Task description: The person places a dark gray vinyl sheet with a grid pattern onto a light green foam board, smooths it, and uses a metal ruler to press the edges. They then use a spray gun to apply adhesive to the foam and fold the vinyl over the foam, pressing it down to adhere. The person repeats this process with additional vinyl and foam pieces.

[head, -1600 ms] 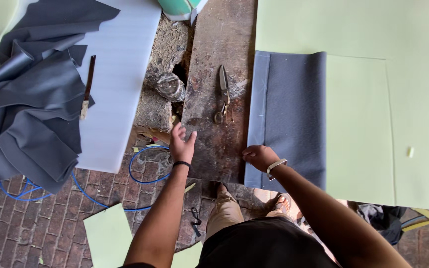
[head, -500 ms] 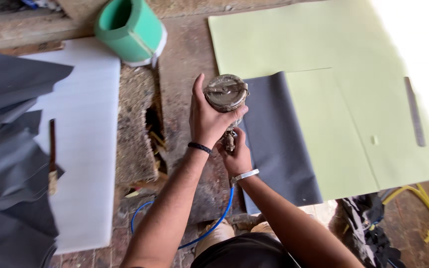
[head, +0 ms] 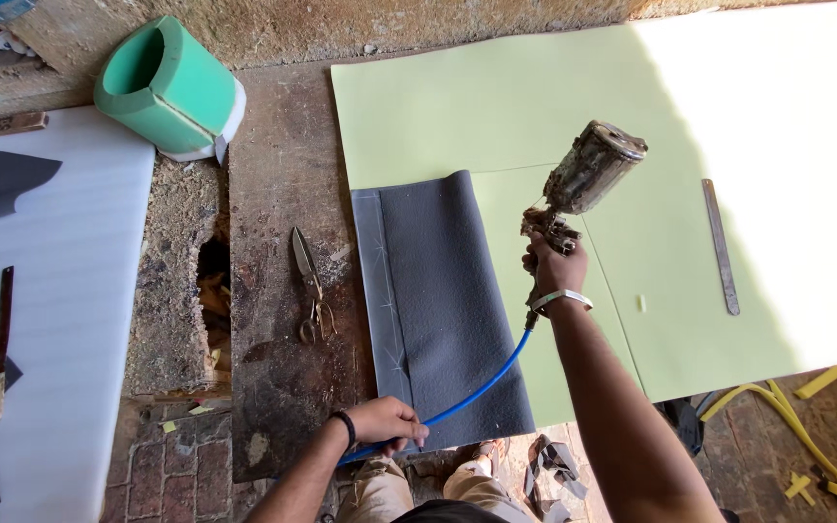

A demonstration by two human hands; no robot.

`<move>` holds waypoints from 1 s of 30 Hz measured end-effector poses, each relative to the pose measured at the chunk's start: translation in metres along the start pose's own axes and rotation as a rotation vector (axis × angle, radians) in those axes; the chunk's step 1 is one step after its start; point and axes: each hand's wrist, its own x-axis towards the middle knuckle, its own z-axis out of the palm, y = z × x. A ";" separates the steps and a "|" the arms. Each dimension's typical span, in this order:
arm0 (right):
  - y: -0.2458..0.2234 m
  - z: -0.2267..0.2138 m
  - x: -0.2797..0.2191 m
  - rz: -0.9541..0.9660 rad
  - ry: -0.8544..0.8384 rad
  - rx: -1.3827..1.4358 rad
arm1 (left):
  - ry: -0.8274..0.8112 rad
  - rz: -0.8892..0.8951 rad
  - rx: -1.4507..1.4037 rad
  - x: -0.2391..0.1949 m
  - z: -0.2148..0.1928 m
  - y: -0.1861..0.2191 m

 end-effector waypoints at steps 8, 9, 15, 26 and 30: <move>-0.004 0.000 0.057 0.036 -0.087 -0.019 | 0.210 0.006 -0.107 -0.001 0.016 0.028; -0.008 -0.008 0.064 0.030 -0.079 -0.026 | 0.224 -0.027 -0.086 -0.002 0.018 0.030; -0.026 -0.068 0.085 -0.039 0.077 -0.003 | 0.608 0.107 0.012 -0.002 0.024 0.046; 0.010 -0.178 -0.019 -0.003 0.138 -0.119 | 0.617 0.200 0.095 -0.001 0.035 0.074; 0.041 -0.223 -0.101 0.053 0.242 -0.083 | 0.476 0.213 0.147 0.007 0.041 0.073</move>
